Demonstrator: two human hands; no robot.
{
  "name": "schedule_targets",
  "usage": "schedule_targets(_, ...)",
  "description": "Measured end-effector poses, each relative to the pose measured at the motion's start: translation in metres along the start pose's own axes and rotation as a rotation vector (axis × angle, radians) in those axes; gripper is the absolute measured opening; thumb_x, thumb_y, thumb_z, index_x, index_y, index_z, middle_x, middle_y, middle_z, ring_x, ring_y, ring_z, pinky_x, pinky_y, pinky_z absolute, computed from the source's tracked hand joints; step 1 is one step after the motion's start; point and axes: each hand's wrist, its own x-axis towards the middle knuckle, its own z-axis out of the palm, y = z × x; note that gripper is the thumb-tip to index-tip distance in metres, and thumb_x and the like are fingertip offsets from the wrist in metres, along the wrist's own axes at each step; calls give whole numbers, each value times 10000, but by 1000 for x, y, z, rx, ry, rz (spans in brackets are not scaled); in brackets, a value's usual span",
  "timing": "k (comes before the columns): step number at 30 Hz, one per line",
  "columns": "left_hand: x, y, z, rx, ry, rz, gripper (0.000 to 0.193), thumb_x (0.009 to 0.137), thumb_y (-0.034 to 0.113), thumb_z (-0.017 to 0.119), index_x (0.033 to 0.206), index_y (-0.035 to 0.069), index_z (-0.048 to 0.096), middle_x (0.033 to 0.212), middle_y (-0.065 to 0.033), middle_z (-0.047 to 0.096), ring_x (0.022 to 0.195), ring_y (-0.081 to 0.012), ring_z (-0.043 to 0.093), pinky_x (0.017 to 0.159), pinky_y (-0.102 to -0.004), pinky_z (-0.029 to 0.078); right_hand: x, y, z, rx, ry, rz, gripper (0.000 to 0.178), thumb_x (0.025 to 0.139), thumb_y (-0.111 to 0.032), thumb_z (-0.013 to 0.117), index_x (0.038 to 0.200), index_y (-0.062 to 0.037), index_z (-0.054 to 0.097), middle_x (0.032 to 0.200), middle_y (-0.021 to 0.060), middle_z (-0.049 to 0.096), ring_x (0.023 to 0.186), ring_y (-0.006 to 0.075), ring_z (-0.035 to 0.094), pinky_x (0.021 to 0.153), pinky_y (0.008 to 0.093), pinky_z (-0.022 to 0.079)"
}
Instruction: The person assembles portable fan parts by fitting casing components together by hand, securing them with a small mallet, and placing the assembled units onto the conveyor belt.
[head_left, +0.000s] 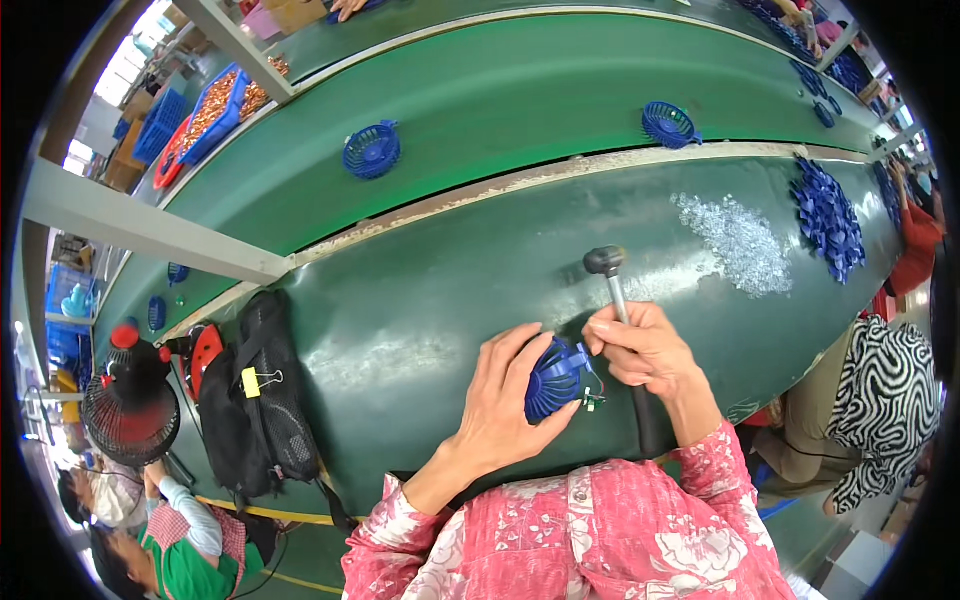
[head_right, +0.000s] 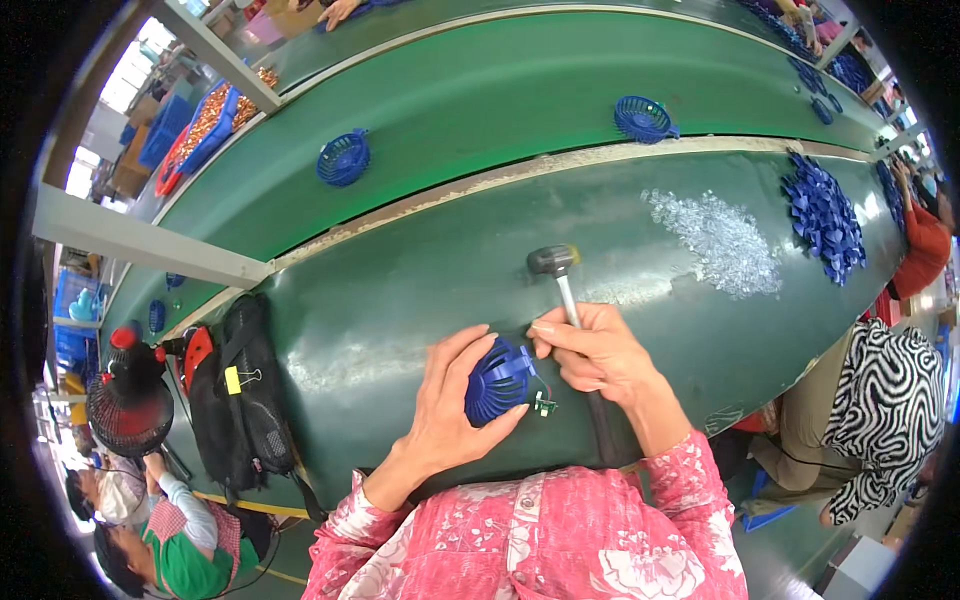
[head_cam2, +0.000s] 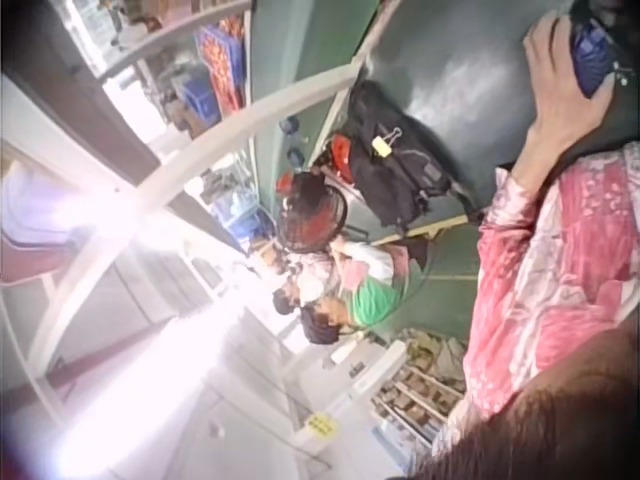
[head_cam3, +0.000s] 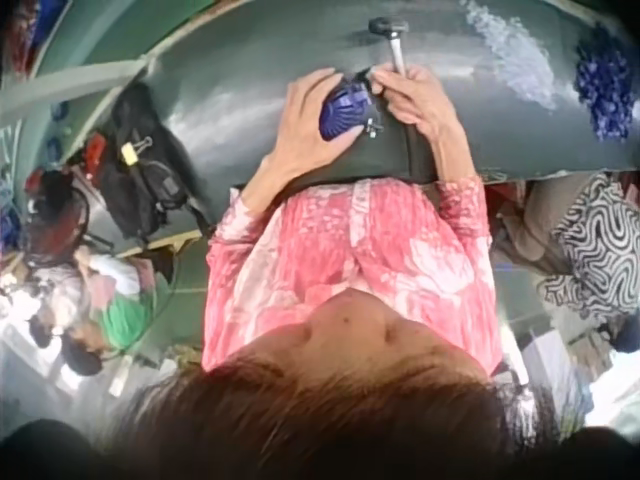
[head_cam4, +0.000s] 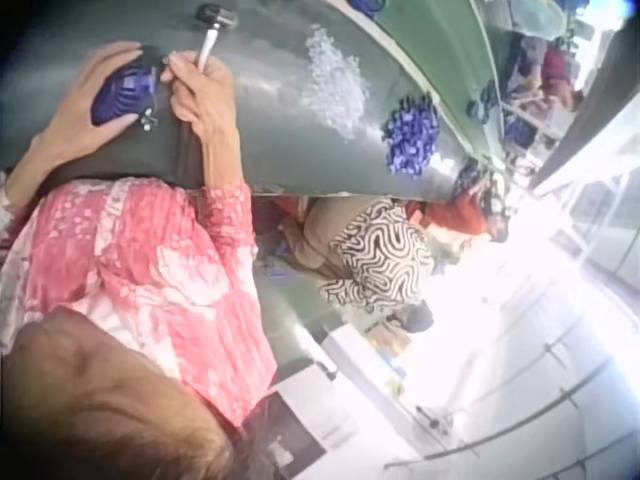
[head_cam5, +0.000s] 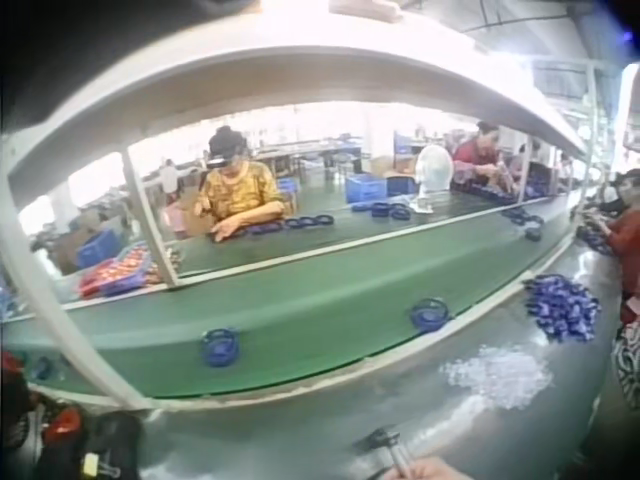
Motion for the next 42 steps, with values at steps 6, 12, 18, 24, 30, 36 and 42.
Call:
schedule_targets(6,-1,3,3,-18,10,11,777,667,165,852,1329,41,464,1319,-193,485,1158,-387,520,955,-472,456,2,12,5,41,-52,67,216,966,-167,626,945,44,662,629,5,552,338,11,315,303,200,238)
schedule_targets(12,-2,3,2,-22,8,-1,767,669,170,852,1320,39,470,1318,-188,490,1154,-383,520,953,-468,458,2,15,8,25,-84,70,244,979,-189,608,971,45,677,490,-38,432,325,23,284,310,213,212)
schedule_targets(18,0,1,0,-119,-26,-70,761,682,170,844,1329,27,470,1310,-183,501,1170,-355,522,970,-432,453,4,23,7,34,-60,18,245,985,-181,593,985,51,671,476,-45,406,328,22,276,323,219,219)
schedule_targets(24,-1,-1,0,-98,6,-104,742,692,187,828,1317,14,468,1281,-173,505,1115,-373,526,927,-441,477,0,22,15,-28,-62,-54,227,967,-154,619,1070,42,670,576,-15,517,364,15,326,344,208,239)
schedule_targets(30,3,5,-1,90,11,-92,793,690,244,846,1338,18,449,1306,-184,489,1126,-392,523,926,-457,477,-9,21,27,-244,150,-192,248,883,-46,706,1110,47,670,768,62,679,421,-1,386,363,201,232)
schedule_targets(36,27,1,-21,-47,-254,-435,694,752,273,826,1314,39,493,1150,-171,556,1001,-294,596,826,-387,512,-7,20,15,-227,223,-251,186,901,-68,699,1059,31,690,685,-31,596,470,1,421,389,199,248)
schedule_targets(42,106,-14,-34,151,-71,-100,322,779,142,742,1037,22,591,949,-143,585,877,-327,598,744,-406,490,-5,6,11,-457,533,-486,163,906,-123,702,1050,-46,704,606,-85,476,449,10,389,405,212,273)
